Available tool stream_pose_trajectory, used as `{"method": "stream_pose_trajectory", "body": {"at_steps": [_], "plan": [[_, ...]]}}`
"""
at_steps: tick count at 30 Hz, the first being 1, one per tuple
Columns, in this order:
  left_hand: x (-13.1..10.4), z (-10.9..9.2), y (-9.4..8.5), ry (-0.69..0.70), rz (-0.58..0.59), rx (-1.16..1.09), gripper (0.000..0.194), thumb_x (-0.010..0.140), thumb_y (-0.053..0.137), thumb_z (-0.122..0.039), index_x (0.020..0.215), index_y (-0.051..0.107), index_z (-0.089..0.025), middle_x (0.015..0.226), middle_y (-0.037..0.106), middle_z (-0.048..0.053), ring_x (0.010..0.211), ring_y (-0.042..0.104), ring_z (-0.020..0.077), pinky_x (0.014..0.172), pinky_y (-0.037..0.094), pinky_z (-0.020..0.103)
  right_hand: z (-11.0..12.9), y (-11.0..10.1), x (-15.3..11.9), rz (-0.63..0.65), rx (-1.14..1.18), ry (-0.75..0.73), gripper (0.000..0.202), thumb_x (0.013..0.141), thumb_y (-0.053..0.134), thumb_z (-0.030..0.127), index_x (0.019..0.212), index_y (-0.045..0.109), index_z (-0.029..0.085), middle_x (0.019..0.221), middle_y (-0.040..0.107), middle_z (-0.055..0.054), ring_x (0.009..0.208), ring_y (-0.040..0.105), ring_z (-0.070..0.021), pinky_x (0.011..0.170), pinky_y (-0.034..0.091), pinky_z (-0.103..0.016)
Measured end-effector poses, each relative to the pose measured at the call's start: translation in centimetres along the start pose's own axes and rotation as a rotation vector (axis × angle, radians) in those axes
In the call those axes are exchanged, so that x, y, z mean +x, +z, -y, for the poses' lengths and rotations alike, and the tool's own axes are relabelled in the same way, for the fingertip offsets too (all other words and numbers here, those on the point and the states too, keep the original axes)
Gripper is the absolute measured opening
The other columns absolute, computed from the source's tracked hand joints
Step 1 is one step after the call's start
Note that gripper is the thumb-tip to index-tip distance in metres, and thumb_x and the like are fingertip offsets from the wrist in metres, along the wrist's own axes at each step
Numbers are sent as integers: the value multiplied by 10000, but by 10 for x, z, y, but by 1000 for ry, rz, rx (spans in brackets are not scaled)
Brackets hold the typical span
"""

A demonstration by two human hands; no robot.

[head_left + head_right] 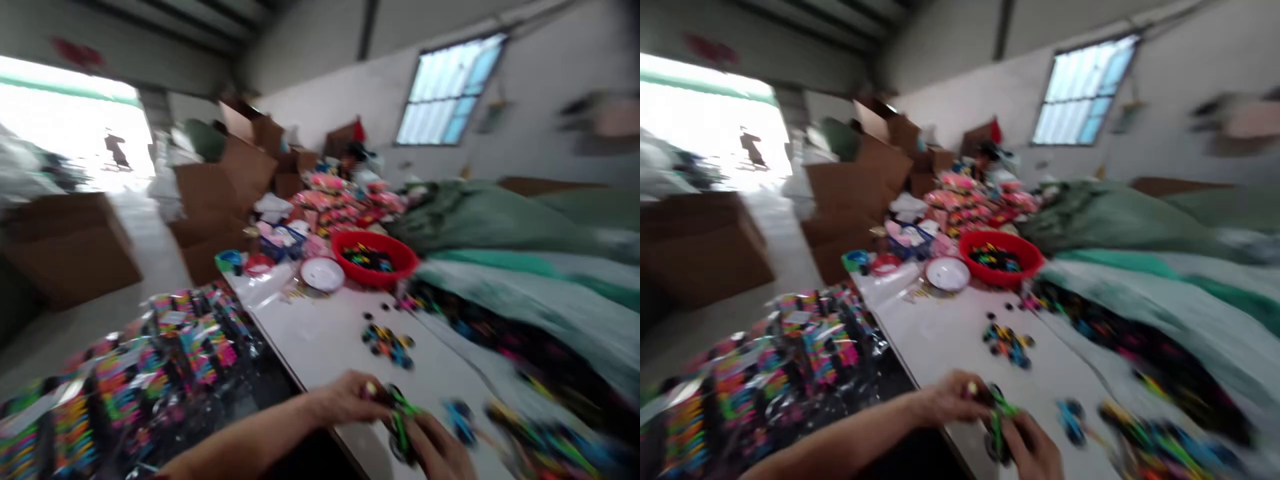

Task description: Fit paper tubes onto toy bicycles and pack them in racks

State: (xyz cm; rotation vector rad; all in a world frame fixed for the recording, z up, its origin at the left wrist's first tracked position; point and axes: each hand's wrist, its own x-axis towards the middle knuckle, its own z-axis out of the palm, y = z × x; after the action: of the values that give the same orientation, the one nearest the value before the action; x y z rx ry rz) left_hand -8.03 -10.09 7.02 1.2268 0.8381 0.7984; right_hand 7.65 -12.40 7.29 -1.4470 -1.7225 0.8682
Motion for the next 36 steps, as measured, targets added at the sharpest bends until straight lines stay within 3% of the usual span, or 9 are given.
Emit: {"method": "stream_pose_trajectory", "body": {"at_steps": [6, 8, 11, 13, 16, 20, 27, 32, 36], "plan": [[31, 12, 2, -26, 103, -15, 304, 701, 671, -397, 719, 582, -107, 514, 405, -68, 469, 309, 41, 447, 224, 193, -33, -11, 1, 38, 705, 312, 339, 677, 652, 477, 640, 528, 164, 569, 535, 13, 476, 413, -86, 450, 333, -217], [34, 17, 2, -33, 94, 111, 277, 733, 628, -381, 713, 585, -108, 533, 433, -55, 490, 325, 53, 459, 234, 197, -36, -5, 5, -17, 671, 316, 320, 676, 654, 453, 624, 525, 165, 553, 527, 17, 475, 401, -84, 451, 320, -214], [35, 27, 5, -25, -73, 323, 245, 747, 593, -348, 661, 573, -119, 532, 407, -58, 520, 319, 65, 479, 231, 201, -38, 5, 5, -188, 413, 284, 281, 691, 638, 394, 575, 509, 174, 503, 474, 35, 491, 392, -90, 471, 309, -215], [37, 35, 7, -30, -156, 341, 246, 755, 582, -346, 651, 563, -123, 530, 381, -61, 527, 310, 68, 486, 227, 203, -41, 8, 4, -219, 360, 291, 274, 706, 620, 379, 564, 498, 179, 492, 457, 40, 486, 387, -92, 467, 301, -216], [41, 42, 9, -77, -96, 125, 269, 760, 594, -385, 782, 595, -117, 561, 437, -51, 517, 318, 63, 482, 234, 201, -45, 0, 3, -127, 498, 307, 263, 730, 607, 395, 613, 517, 177, 504, 463, 44, 478, 396, -89, 459, 316, -214], [43, 40, 10, -126, -21, -132, 367, 716, 665, -413, 915, 598, -112, 635, 540, -12, 508, 345, 52, 474, 238, 192, -45, -14, 3, -151, 615, 361, 281, 706, 657, 407, 628, 522, 172, 508, 468, 52, 474, 406, -80, 449, 335, -200], [40, 35, 15, -129, -22, -9, 331, 700, 679, -421, 812, 628, -113, 578, 458, -45, 524, 322, 52, 491, 256, 181, -51, -3, 2, -163, 821, 436, 337, 669, 696, 441, 609, 523, 159, 507, 448, 58, 442, 356, -57, 409, 280, -184], [38, 29, 16, -153, -40, 87, 382, 681, 665, -473, 770, 615, -105, 565, 386, -53, 541, 284, 66, 488, 244, 193, -50, -4, -6, -143, 651, 426, 401, 704, 645, 502, 567, 472, 167, 484, 408, 51, 467, 368, -76, 443, 290, -195], [40, 28, 13, -150, -38, 266, 294, 691, 634, -411, 698, 585, -121, 576, 369, -48, 569, 290, 82, 507, 242, 206, -69, 10, -1, -217, 436, 391, 443, 670, 593, 586, 539, 438, 193, 429, 371, 55, 407, 332, -88, 410, 267, -214]]}}
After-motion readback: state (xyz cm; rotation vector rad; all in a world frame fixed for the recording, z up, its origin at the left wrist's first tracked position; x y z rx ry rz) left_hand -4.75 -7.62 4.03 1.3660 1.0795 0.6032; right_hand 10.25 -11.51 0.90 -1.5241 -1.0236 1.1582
